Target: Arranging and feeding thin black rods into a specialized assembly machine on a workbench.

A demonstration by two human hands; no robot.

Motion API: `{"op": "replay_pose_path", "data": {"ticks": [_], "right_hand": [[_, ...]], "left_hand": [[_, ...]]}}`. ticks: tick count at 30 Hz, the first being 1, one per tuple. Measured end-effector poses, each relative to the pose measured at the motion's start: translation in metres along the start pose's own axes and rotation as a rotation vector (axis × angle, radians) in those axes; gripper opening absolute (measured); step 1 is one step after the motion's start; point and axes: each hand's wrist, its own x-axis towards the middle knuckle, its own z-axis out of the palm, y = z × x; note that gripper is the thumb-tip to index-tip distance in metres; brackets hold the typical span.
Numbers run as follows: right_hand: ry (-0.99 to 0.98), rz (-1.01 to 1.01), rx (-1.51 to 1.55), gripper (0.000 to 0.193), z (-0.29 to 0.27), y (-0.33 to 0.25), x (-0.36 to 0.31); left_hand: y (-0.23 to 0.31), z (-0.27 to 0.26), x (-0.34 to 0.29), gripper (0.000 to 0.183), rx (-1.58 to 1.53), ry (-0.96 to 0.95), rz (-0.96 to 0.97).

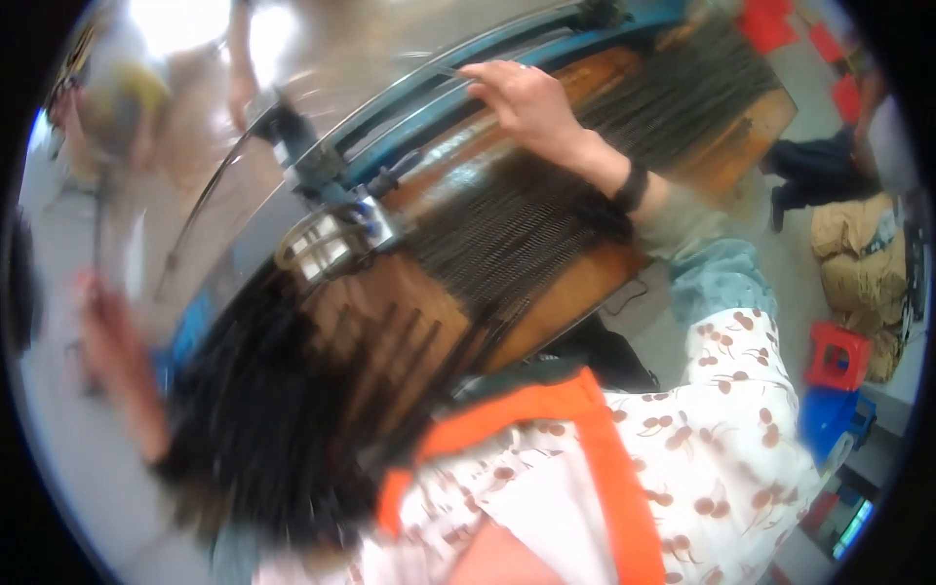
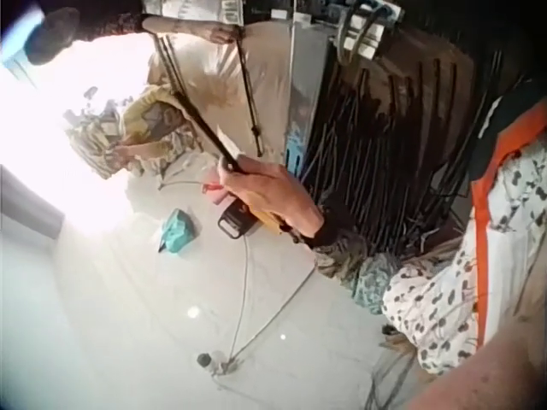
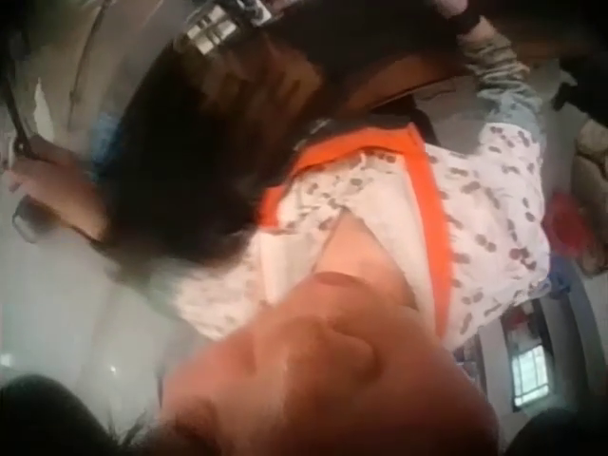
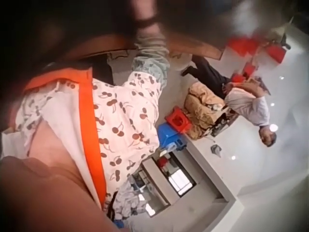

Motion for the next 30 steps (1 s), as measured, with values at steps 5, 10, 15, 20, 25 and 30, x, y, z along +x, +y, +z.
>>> {"op": "replay_pose_path", "data": {"ticks": [5,10,15,20,25,30], "right_hand": [[-0.322,0.322,0.646,0.02,0.032,-0.04,0.06],[-0.286,-0.079,0.639,0.013,0.086,-0.077,0.117],[-0.297,-0.201,0.538,0.014,0.111,-0.071,0.12],[-0.637,-0.224,0.391,0.014,0.115,-0.088,0.128],[-0.335,-0.35,0.125,0.006,0.089,-0.046,0.114],[-0.323,-0.293,-0.155,0.007,-0.005,0.091,0.053]], "left_hand": [[-0.001,-0.017,0.01,0.03,-0.108,0.103,0.122],[0.027,-0.027,-0.016,0.035,-0.031,0.048,0.114],[0.008,-0.031,-0.059,0.037,-0.036,-0.091,-0.078],[0.011,-0.008,-0.054,0.038,-0.17,-0.052,-0.058],[0.011,0.002,-0.048,0.041,-0.116,-0.144,-0.122],[0.008,0.028,-0.043,0.038,-0.055,-0.233,-0.072]]}}
